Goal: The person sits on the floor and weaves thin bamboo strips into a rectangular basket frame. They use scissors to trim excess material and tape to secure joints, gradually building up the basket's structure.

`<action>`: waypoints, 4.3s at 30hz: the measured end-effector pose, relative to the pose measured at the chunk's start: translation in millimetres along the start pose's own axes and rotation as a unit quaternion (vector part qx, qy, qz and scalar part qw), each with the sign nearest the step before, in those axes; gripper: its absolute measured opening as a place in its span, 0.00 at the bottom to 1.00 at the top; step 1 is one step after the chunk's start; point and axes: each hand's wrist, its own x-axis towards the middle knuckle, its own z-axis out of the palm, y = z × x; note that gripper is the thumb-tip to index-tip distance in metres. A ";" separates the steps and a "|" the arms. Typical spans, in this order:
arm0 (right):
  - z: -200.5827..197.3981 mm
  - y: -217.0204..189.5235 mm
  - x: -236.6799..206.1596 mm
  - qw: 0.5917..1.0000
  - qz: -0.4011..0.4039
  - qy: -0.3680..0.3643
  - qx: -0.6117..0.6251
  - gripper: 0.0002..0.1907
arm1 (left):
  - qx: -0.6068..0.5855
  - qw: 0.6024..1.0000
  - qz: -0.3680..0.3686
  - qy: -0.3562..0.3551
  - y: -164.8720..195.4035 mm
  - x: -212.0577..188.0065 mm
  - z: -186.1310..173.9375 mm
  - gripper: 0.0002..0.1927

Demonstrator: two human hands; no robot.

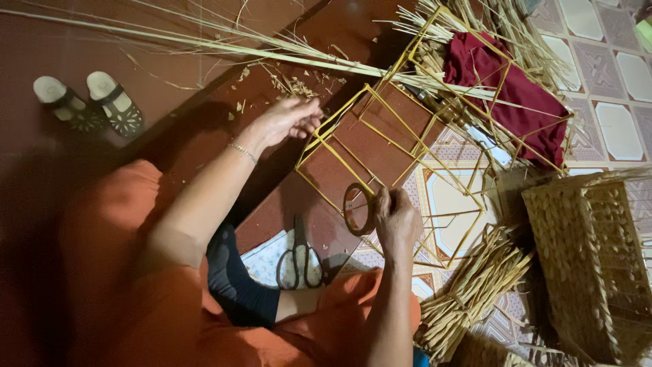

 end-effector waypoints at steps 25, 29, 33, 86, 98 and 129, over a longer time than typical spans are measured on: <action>-15.9 -2.8 -29.9 1.000 -0.015 0.006 -0.009 0.18 | -0.040 0.996 -0.081 0.025 -94.8 55.3 19.0 0.09; -15.6 -4.4 -27.9 1.000 0.007 -0.005 0.002 0.18 | 0.209 0.975 0.028 0.072 -85.1 49.6 26.0 0.10; -13.7 -4.4 -23.8 1.000 -0.001 0.000 -0.010 0.18 | 0.242 0.970 0.000 0.015 -70.5 56.3 21.7 0.12; -11.6 -1.3 -24.7 0.998 -0.016 0.027 0.053 0.19 | 0.034 0.997 -0.058 -0.024 -74.0 65.8 15.1 0.15; -13.7 -5.0 -28.2 0.997 -0.015 0.035 0.064 0.17 | 0.472 0.858 0.198 0.040 -62.8 62.4 24.5 0.18; -8.0 -8.5 -14.6 0.997 -0.011 0.037 0.074 0.17 | 0.314 0.946 0.022 0.079 50.4 83.5 92.4 0.10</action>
